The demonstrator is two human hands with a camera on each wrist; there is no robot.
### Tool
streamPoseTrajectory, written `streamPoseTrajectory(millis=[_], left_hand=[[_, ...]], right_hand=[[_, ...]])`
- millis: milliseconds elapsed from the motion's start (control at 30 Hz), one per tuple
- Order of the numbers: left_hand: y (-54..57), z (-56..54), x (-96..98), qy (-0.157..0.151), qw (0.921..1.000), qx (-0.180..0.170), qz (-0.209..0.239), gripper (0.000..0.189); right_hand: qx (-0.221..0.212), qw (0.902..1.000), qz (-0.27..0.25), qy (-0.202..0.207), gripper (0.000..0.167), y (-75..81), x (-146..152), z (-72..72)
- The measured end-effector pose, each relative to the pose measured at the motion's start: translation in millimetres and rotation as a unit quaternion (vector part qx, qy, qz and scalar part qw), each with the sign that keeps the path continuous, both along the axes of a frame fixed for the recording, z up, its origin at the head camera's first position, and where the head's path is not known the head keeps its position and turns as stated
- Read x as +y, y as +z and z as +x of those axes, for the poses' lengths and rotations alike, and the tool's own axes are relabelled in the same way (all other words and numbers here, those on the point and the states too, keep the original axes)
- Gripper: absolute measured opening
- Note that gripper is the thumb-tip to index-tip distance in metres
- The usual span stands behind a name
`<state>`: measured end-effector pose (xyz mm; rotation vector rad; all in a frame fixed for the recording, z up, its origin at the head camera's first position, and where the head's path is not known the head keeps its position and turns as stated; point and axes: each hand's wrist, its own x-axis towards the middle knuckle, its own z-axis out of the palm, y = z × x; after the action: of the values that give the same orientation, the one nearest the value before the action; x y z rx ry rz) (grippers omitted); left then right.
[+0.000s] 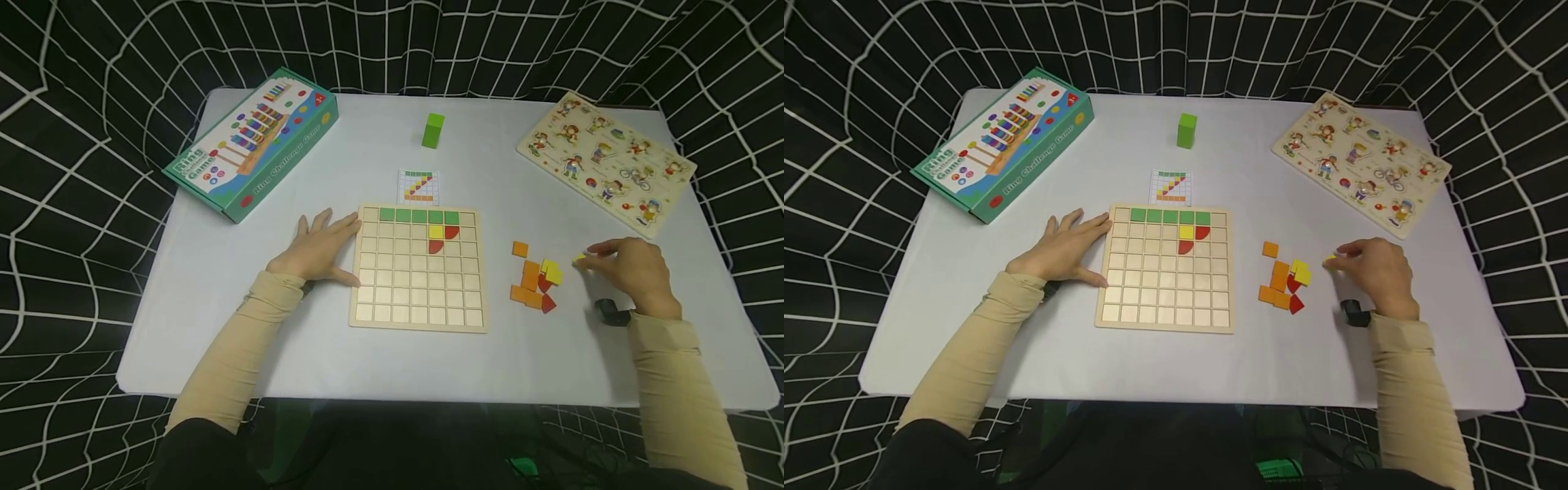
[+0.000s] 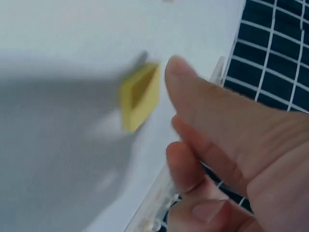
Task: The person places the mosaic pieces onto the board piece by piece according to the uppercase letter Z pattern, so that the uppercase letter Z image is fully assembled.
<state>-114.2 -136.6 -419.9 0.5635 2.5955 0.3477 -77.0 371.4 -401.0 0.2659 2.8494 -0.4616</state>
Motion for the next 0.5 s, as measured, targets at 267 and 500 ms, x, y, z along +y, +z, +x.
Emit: streamPoseTrajectory(millis=[267, 500], left_hand=[[-0.2, -0.9, -1.6, 0.001, 1.0, 0.002, 0.002, 0.118], [-3.1, 0.4, -1.2, 0.002, 1.0, 0.0, 0.007, 0.118]], right_hand=[[-0.05, 0.9983, 0.005, -0.031, 0.053, -4.6, 6.0, -0.1], [-0.025, 0.9973, -0.063, -0.028, 0.046, 7.1, 2.7, -9.7]])
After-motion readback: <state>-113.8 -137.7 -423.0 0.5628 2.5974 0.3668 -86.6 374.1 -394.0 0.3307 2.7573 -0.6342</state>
